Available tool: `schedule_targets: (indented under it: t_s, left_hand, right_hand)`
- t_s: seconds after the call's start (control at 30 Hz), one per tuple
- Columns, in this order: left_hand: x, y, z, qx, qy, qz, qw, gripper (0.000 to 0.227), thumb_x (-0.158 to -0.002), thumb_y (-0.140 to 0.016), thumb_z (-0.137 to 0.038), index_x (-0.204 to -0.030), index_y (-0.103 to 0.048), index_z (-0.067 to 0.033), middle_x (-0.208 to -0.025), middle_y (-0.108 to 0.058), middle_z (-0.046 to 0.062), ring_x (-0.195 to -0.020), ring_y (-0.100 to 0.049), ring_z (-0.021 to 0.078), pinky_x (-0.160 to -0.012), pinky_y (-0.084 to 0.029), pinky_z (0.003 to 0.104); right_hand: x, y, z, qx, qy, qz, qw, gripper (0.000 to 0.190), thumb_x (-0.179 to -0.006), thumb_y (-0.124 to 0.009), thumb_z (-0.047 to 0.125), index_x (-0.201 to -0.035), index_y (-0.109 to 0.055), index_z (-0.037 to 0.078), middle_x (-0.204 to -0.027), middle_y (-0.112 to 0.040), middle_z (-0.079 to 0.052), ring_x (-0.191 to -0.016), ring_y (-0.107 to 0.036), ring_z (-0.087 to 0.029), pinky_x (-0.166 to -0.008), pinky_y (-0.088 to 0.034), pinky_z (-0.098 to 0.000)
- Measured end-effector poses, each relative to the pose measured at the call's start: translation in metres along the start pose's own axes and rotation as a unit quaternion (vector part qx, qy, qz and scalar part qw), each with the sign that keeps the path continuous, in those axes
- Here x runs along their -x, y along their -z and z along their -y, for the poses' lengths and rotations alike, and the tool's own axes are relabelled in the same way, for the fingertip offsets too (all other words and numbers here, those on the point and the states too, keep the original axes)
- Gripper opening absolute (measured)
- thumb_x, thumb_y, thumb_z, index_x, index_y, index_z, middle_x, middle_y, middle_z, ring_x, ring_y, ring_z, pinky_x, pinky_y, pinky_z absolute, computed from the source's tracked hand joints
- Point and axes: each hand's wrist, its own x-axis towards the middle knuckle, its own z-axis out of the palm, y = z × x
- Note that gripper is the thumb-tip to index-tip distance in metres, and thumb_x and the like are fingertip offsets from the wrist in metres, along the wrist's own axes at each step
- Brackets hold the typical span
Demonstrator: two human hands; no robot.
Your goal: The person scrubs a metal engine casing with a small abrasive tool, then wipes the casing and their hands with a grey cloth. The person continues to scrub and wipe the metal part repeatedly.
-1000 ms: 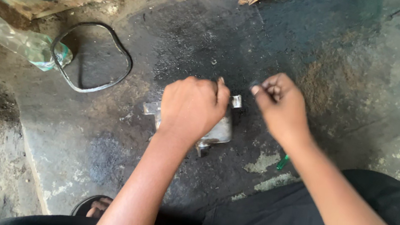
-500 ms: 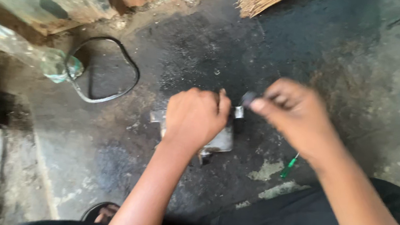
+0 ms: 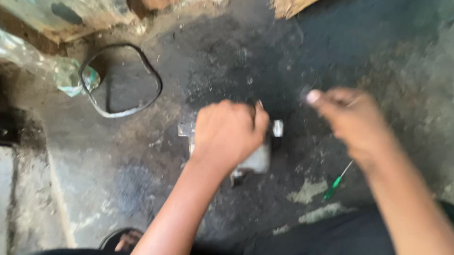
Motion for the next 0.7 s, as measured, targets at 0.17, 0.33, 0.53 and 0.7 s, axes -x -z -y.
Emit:
schedule_targets:
  t_s: [0.17,0.33,0.53,0.7]
  left_hand:
    - [0.0,-0.002,0.004,-0.009,0.02,-0.002,1.0,0.051,-0.098,-0.053,-0.037,-0.065,-0.074,-0.0039,-0.067,-0.069,0.023,-0.066,-0.069,0.0428,-0.069,-0.055,0.053]
    - [0.008,0.003,0.001,-0.011,0.028,-0.007,1.0,0.049,-0.094,-0.055,-0.037,-0.064,-0.074,-0.0043,-0.065,-0.068,0.024,-0.064,-0.068,0.0434,-0.067,-0.055,0.053]
    - [0.009,-0.008,0.002,-0.007,0.016,-0.008,1.0,0.05,-0.096,-0.055,-0.037,-0.064,-0.074,-0.0039,-0.066,-0.068,0.023,-0.065,-0.068,0.0438,-0.066,-0.053,0.054]
    - [0.002,-0.002,0.005,-0.007,0.013,-0.011,1.0,0.05,-0.097,-0.054,-0.036,-0.065,-0.075,-0.0045,-0.065,-0.068,0.023,-0.065,-0.068,0.0437,-0.069,-0.053,0.054]
  right_hand:
    - [0.002,-0.023,-0.017,-0.106,-0.001,0.164,0.981,0.029,-0.085,-0.078,0.036,-0.083,-0.07,0.008,-0.067,-0.059,0.005,-0.053,-0.045,-0.006,-0.045,-0.032,-0.0276]
    - [0.007,-0.019,-0.001,-0.026,0.137,0.048,0.989,0.038,-0.093,-0.078,0.036,-0.071,-0.065,0.008,-0.061,-0.047,0.008,-0.055,-0.038,-0.004,-0.048,-0.033,-0.027]
    - [0.004,-0.02,-0.026,-0.108,-0.036,0.1,0.989,0.031,-0.088,-0.077,0.036,-0.074,-0.069,0.01,-0.057,-0.048,0.006,-0.048,-0.036,-0.007,-0.046,-0.03,-0.0271]
    - [0.002,-0.002,-0.025,-0.069,0.064,0.095,0.991,0.021,-0.087,-0.077,0.036,-0.09,-0.079,0.016,-0.068,-0.067,0.01,-0.059,-0.055,-0.001,-0.052,-0.044,-0.0245]
